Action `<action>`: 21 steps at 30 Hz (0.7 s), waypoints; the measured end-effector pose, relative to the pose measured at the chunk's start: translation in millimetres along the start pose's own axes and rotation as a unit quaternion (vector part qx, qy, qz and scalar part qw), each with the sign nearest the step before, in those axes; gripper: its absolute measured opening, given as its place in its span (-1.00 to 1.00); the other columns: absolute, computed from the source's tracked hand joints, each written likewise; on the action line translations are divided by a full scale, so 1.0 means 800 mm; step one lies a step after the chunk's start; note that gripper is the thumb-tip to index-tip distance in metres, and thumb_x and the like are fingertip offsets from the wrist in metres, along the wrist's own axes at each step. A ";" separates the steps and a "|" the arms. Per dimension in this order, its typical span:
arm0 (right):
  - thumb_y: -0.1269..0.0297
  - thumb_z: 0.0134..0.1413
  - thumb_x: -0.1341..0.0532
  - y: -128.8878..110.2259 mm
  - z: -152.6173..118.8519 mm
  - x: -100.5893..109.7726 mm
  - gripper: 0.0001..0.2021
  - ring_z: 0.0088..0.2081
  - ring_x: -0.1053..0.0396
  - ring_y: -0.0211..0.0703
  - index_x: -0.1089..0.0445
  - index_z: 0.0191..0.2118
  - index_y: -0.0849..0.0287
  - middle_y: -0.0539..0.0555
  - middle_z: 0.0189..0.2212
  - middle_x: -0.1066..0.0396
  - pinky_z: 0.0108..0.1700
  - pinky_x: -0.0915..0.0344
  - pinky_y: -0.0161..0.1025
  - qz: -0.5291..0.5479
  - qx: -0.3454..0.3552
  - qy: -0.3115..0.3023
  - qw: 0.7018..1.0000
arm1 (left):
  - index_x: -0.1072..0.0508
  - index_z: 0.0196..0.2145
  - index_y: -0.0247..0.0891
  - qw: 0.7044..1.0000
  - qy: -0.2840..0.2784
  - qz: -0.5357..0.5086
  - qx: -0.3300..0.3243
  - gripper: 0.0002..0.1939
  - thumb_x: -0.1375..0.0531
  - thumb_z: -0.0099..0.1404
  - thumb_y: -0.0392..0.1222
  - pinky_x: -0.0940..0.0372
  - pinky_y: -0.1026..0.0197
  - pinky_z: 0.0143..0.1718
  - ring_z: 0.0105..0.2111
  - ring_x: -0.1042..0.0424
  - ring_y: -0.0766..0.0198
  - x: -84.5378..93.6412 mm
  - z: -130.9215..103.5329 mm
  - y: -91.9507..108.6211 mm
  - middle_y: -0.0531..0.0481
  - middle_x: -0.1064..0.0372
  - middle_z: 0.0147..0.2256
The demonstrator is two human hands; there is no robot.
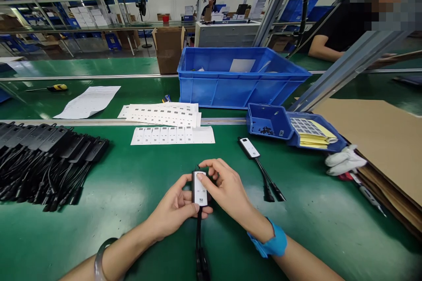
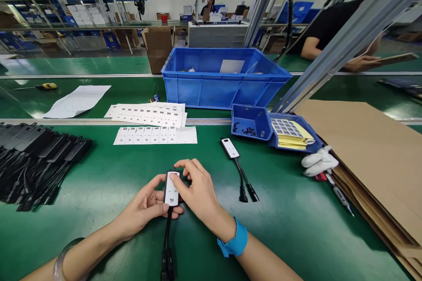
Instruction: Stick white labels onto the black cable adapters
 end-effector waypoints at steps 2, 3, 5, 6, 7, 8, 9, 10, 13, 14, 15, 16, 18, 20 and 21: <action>0.19 0.10 -0.24 0.004 0.001 -0.005 -0.82 -0.45 -0.26 -0.22 -0.44 -0.19 0.11 0.03 -0.40 -0.28 -0.49 -0.25 -0.32 -0.002 -0.002 -0.016 1.000 | -0.15 0.07 -0.29 1.000 0.010 -0.024 0.007 -0.32 -0.33 0.18 0.10 -0.39 0.05 -0.14 -0.22 -0.51 0.00 0.003 0.000 -0.001 -0.26 -0.45 -0.20; 0.18 0.10 -0.24 0.005 0.001 -0.011 -0.80 -0.44 -0.27 -0.22 -0.44 -0.17 0.11 0.04 -0.37 -0.30 -0.46 -0.27 -0.31 0.009 -0.002 -0.032 0.999 | -0.17 0.05 -0.30 0.999 0.015 -0.035 0.007 -0.37 -0.29 0.22 0.13 -0.40 0.03 -0.16 -0.23 -0.52 -0.01 0.005 0.001 -0.002 -0.27 -0.45 -0.19; 0.19 0.09 -0.25 0.004 -0.002 -0.025 -0.76 -0.39 -0.32 -0.19 -0.42 -0.11 0.10 0.06 -0.31 -0.35 -0.38 -0.32 -0.28 0.038 0.007 -0.071 0.997 | -0.22 0.01 -0.30 0.998 0.025 -0.051 -0.001 -0.43 -0.23 0.25 0.17 -0.42 0.03 -0.20 -0.27 -0.52 0.01 0.009 0.002 -0.001 -0.26 -0.45 -0.18; 0.20 0.07 -0.28 0.003 -0.005 -0.033 -0.71 -0.35 -0.34 -0.16 -0.41 -0.07 0.10 0.07 -0.28 -0.37 -0.35 -0.33 -0.26 0.052 0.011 -0.091 0.994 | -0.23 -0.01 -0.29 0.998 0.030 -0.053 -0.007 -0.45 -0.23 0.26 0.17 -0.43 0.05 -0.22 -0.29 -0.53 0.04 0.012 0.003 0.000 -0.24 -0.45 -0.19; 0.21 0.03 -0.31 0.003 -0.008 -0.040 -0.63 -0.32 -0.36 -0.13 -0.38 -0.01 0.09 0.09 -0.23 -0.38 -0.32 -0.35 -0.25 0.067 0.008 -0.109 0.992 | -0.24 -0.02 -0.29 0.998 0.034 -0.053 -0.015 -0.46 -0.23 0.26 0.16 -0.43 0.07 -0.25 -0.32 -0.52 0.07 0.014 0.004 0.001 -0.22 -0.45 -0.20; 0.21 -0.01 -0.35 0.004 -0.012 -0.047 -0.52 -0.28 -0.37 -0.10 -0.34 0.07 0.07 0.10 -0.19 -0.39 -0.30 -0.37 -0.23 0.079 0.000 -0.126 0.989 | -0.24 -0.03 -0.28 0.998 0.039 -0.054 -0.023 -0.48 -0.24 0.26 0.15 -0.43 0.09 -0.27 -0.33 -0.52 0.10 0.016 0.004 0.003 -0.20 -0.46 -0.21; 0.20 -0.08 -0.39 0.006 -0.015 -0.053 -0.36 -0.26 -0.38 -0.08 -0.26 0.16 0.06 0.12 -0.14 -0.39 -0.28 -0.39 -0.21 0.090 -0.013 -0.141 0.986 | -0.23 -0.03 -0.27 0.997 0.042 -0.057 -0.031 -0.49 -0.24 0.27 0.13 -0.43 0.12 -0.29 -0.34 -0.51 0.12 0.018 0.005 0.005 -0.18 -0.46 -0.22; 0.20 -0.16 -0.44 0.008 -0.018 -0.058 -0.18 -0.25 -0.38 -0.06 -0.15 0.25 0.05 0.14 -0.09 -0.37 -0.28 -0.40 -0.20 0.101 -0.029 -0.155 0.982 | -0.22 -0.02 -0.26 0.997 0.045 -0.060 -0.034 -0.49 -0.24 0.27 0.12 -0.42 0.14 -0.31 -0.35 -0.51 0.13 0.019 0.005 0.006 -0.17 -0.46 -0.24; 0.17 -0.32 -0.51 0.011 -0.026 -0.069 0.17 -0.24 -0.39 -0.07 0.18 0.38 0.02 0.20 0.04 -0.29 -0.32 -0.43 -0.21 0.165 -0.066 -0.199 0.964 | -0.19 0.01 -0.25 0.996 0.052 -0.069 -0.034 -0.46 -0.24 0.27 0.13 -0.41 0.17 -0.32 -0.32 -0.51 0.11 0.021 0.005 0.007 -0.15 -0.46 -0.27; 0.14 -0.24 -0.48 0.009 -0.027 -0.071 0.13 -0.26 -0.39 -0.10 0.21 0.39 0.01 0.20 0.05 -0.28 -0.36 -0.43 -0.24 0.192 -0.072 -0.208 0.956 | -0.18 0.02 -0.25 0.996 0.056 -0.065 -0.037 -0.45 -0.24 0.27 0.14 -0.41 0.17 -0.32 -0.31 -0.51 0.09 0.022 0.005 0.008 -0.15 -0.46 -0.26; 0.11 -0.09 -0.40 0.007 -0.027 -0.071 0.01 -0.28 -0.39 -0.13 0.19 0.39 0.00 0.18 0.03 -0.30 -0.38 -0.42 -0.27 0.215 -0.073 -0.209 0.951 | -0.17 0.03 -0.25 0.996 0.059 -0.055 -0.042 -0.44 -0.23 0.27 0.15 -0.42 0.16 -0.31 -0.30 -0.51 0.09 0.022 0.005 0.009 -0.16 -0.45 -0.24; 0.10 0.06 -0.29 0.005 -0.026 -0.069 -0.15 -0.31 -0.38 -0.17 0.14 0.38 0.01 0.16 -0.02 -0.34 -0.39 -0.41 -0.29 0.226 -0.068 -0.203 0.950 | -0.17 0.03 -0.25 0.996 0.063 -0.039 -0.049 -0.44 -0.22 0.27 0.16 -0.42 0.14 -0.29 -0.29 -0.51 0.09 0.023 0.004 0.011 -0.17 -0.45 -0.23; 0.13 0.24 -0.10 0.002 -0.023 -0.062 -0.40 -0.37 -0.36 -0.22 0.01 0.35 0.06 0.10 -0.19 -0.41 -0.41 -0.39 -0.32 0.217 -0.047 -0.175 0.959 | -0.15 0.03 -0.27 0.996 0.068 0.015 -0.062 -0.42 -0.21 0.28 0.17 -0.43 0.11 -0.27 -0.32 -0.51 0.10 0.022 0.003 0.014 -0.16 -0.45 -0.24; 0.17 0.28 -0.05 0.002 -0.023 -0.060 -0.46 -0.45 -0.34 -0.25 -0.04 0.33 0.09 0.07 -0.29 -0.41 -0.45 -0.38 -0.33 0.200 -0.035 -0.159 0.966 | -0.14 0.02 -0.28 0.992 0.071 0.075 -0.076 -0.42 -0.19 0.28 0.20 -0.44 0.11 -0.29 -0.38 -0.50 0.14 0.022 0.003 0.016 -0.13 -0.45 -0.31; 0.18 0.28 -0.05 0.002 -0.024 -0.061 -0.46 -0.49 -0.33 -0.26 -0.04 0.33 0.11 0.07 -0.30 -0.42 -0.48 -0.37 -0.33 0.192 -0.032 -0.157 0.968 | -0.13 0.01 -0.28 0.989 0.071 0.098 -0.083 -0.41 -0.18 0.28 0.22 -0.44 0.13 -0.31 -0.40 -0.49 0.16 0.022 0.003 0.018 -0.11 -0.45 -0.33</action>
Point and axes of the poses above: each hand's wrist, its own z-axis towards the middle knuckle, its own x-axis out of the back of the hand, y = z × x, the point moved 10 cm from there along z, towards the middle knuckle
